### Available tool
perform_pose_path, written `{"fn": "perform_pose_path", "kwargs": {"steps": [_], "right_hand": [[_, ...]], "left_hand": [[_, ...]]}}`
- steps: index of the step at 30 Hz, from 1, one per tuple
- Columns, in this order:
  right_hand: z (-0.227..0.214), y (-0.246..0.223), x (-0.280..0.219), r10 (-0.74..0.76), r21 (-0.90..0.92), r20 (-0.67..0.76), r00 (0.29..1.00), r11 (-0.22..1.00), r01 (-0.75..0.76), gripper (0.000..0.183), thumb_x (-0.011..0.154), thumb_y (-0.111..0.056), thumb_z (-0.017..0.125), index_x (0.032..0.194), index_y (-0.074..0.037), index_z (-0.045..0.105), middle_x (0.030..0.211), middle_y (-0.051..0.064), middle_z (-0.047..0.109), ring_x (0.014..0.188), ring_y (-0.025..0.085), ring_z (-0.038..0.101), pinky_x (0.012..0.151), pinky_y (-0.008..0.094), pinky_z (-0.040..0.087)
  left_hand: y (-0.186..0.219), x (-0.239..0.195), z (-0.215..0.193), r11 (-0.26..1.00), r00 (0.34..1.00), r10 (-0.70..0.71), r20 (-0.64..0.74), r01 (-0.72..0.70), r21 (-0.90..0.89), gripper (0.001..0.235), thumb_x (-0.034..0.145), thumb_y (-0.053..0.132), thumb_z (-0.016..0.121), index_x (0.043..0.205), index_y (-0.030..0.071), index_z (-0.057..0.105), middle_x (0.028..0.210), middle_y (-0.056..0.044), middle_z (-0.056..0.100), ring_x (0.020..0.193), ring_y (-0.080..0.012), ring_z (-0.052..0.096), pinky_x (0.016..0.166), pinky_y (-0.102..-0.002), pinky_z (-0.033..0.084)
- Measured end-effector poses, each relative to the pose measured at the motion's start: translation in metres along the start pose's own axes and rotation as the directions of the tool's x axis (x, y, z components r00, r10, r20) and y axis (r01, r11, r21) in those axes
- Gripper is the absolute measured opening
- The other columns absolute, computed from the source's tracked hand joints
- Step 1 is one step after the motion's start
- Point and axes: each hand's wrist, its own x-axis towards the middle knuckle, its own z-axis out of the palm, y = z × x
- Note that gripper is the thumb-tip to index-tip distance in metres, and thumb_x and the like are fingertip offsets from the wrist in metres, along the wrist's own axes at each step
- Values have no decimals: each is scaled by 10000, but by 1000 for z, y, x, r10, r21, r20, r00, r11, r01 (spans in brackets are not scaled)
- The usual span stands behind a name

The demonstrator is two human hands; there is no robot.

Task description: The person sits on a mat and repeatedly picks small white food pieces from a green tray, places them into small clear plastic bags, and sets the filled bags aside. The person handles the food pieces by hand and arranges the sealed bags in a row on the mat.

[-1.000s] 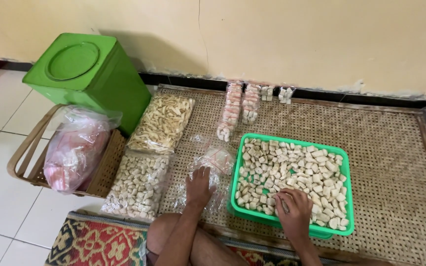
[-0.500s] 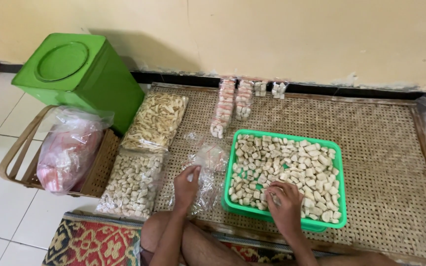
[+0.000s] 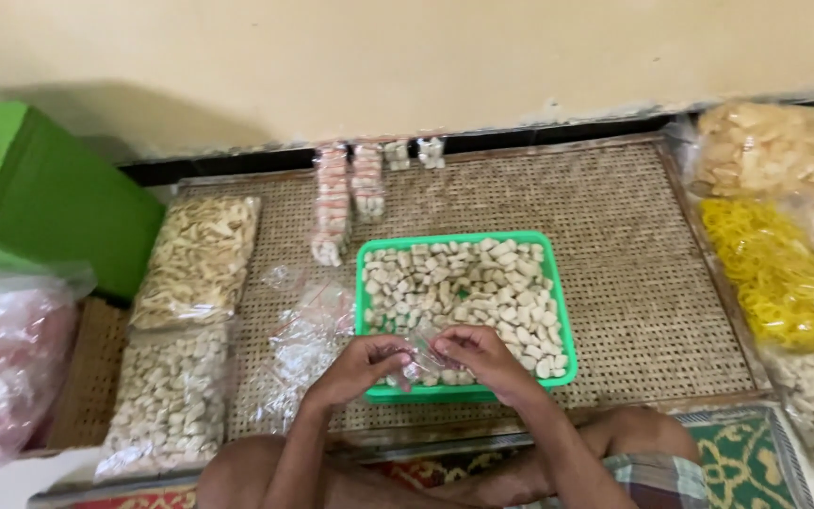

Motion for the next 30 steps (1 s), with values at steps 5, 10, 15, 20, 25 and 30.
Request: {"fn": "perform_pose_path", "kwargs": {"steps": [5,10,15,20,25,30], "right_hand": [[-4,-7,-13,-45,71,-183,982,996,59,171,963,-75,704,1030,69,768,830,143,750,727,170,683,617,279,522],[-1,9,-11,-111,60,-412,905,987,148,158,949,-72,730,1016,61,784,836,165,761,723,183,693,608,301,559],[16,27,-6,-349,-160,-418,839,937,310,56,856,-20,812,903,11,810,896,140,796,776,168,746,660,294,618],[17,25,-5,-313,-135,-390,866,950,282,49,838,-28,821,880,-2,819,886,130,790,778,183,753,638,309,614],[14,13,1,-271,-54,-398,877,961,273,73,904,-32,763,935,32,781,868,111,762,789,131,672,656,314,609],[-1,7,14,-418,-250,-466,780,908,336,79,932,-36,713,870,-15,758,723,118,760,643,157,727,562,305,610]], "left_hand": [[17,13,5,978,966,-2,-260,56,202,383,922,119,749,1299,72,700,1053,-187,794,825,-256,767,759,-395,595],[-4,31,22,900,820,216,-530,43,433,275,934,267,754,1149,97,729,1026,-116,796,931,-273,767,777,-372,606],[0,41,56,897,921,203,-332,-39,441,229,931,344,755,1049,152,799,857,-47,814,806,-208,796,697,-309,634],[27,31,63,862,924,209,-320,-20,506,180,969,219,681,971,94,811,737,-108,788,731,-228,773,653,-358,598],[57,36,68,800,926,251,-281,-35,599,237,998,197,621,905,92,812,666,-128,753,652,-255,747,600,-366,559],[44,54,53,738,919,262,-294,6,675,167,940,218,643,909,121,775,772,-104,789,735,-308,769,647,-396,603]]}}
